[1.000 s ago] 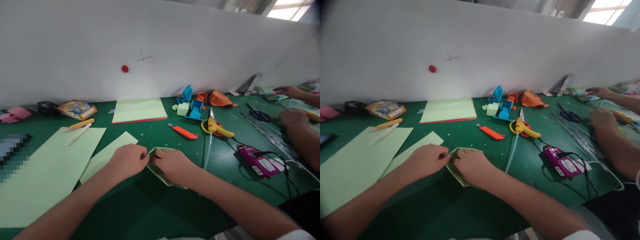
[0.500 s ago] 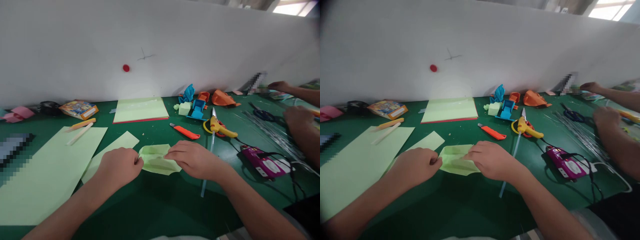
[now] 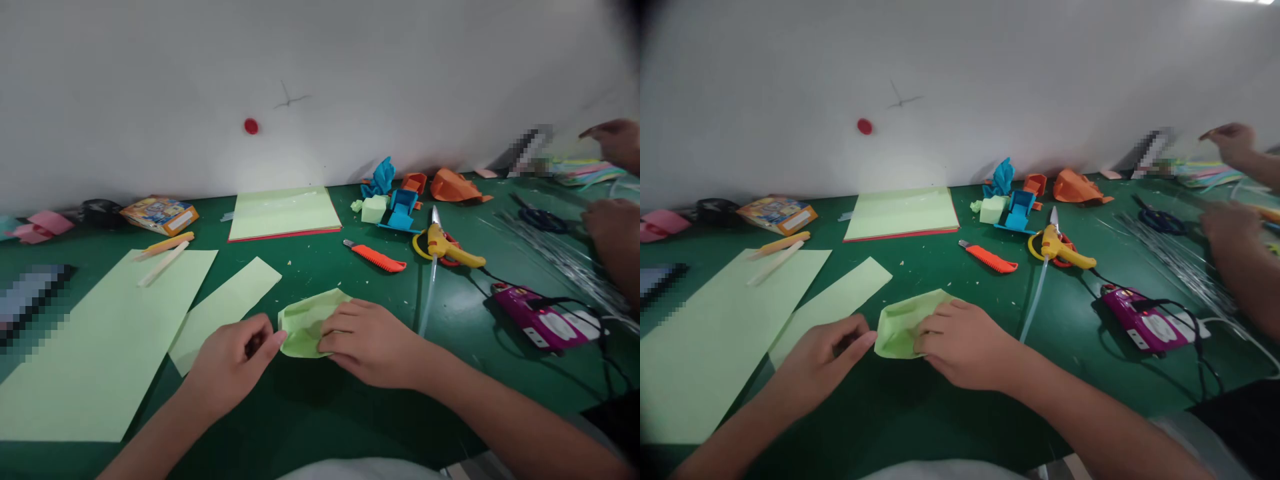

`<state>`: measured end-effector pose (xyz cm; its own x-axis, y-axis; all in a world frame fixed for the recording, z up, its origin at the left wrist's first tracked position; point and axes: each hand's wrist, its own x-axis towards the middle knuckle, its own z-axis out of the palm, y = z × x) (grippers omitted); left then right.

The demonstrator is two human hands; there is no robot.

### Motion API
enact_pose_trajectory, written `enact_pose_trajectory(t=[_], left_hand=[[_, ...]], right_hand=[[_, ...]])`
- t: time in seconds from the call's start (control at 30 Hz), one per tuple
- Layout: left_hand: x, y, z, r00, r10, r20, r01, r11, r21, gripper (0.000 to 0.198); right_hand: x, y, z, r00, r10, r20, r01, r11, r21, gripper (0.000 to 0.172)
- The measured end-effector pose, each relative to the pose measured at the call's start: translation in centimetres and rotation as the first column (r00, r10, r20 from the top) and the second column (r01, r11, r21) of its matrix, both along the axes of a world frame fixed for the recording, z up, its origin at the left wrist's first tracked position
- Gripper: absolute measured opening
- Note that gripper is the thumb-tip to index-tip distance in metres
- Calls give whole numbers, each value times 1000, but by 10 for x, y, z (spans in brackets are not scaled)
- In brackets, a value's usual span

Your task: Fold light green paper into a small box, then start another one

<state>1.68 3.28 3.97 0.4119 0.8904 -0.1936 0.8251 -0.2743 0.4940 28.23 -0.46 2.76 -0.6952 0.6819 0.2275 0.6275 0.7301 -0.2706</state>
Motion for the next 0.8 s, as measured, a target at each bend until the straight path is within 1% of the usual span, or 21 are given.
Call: enact_pose_trajectory(t=[0.03,0.07,0.13,0.17,0.23,0.27,0.37,0.43,0.5,0.57,0.63,0.7,0.8], left_hand=[[-3,0,-4,999,8,42,-9,999,30,38],[-5,1,-8,997,-3,82,-2,998,62,37],[-8,2,-16,988,-68,141,54,993,107,54],[-9,2,-18,982,-110,156,94,990,106,58],[-8,1,-21,971,-163,175,153,986,73,60],[-7,-1,-21,968,-170,186,163,985,49,61],[-2,-7,-19,965,-139,223,149,988,-31,64],[3,-11,-18,964,-118,238,139,988,-73,64],[7,-14,-19,965,-106,241,129,989,-78,67],[10,-18,-22,967,-84,242,100,994,-52,71],[12,-21,-27,968,-53,244,57,998,-11,73],[13,-24,-31,969,-26,246,20,999,27,72],[16,-28,-35,972,-7,236,-7,998,58,68]], right_hand=[[1,2,-2,1000,-3,-14,4,1000,24,19],[2,3,-4,999,-11,-31,12,999,45,20],[4,6,-6,997,-36,-66,42,996,82,22],[5,7,-7,995,-52,-84,60,993,97,21],[6,8,-9,986,-102,-128,118,985,124,22],[5,8,-11,979,-136,-150,156,979,130,24],[1,8,-13,941,-266,-209,297,946,130,29],[-3,7,-13,913,-335,-233,364,926,95,32],[-7,5,-12,875,-398,-277,421,907,26,36],[-11,2,-14,818,-469,-332,482,875,-49,42],[-15,-2,-17,766,-531,-362,533,840,-103,44],[-17,-4,-21,758,-556,-341,539,828,-152,41],[-19,-7,-25,772,-549,-320,502,836,-223,41]])
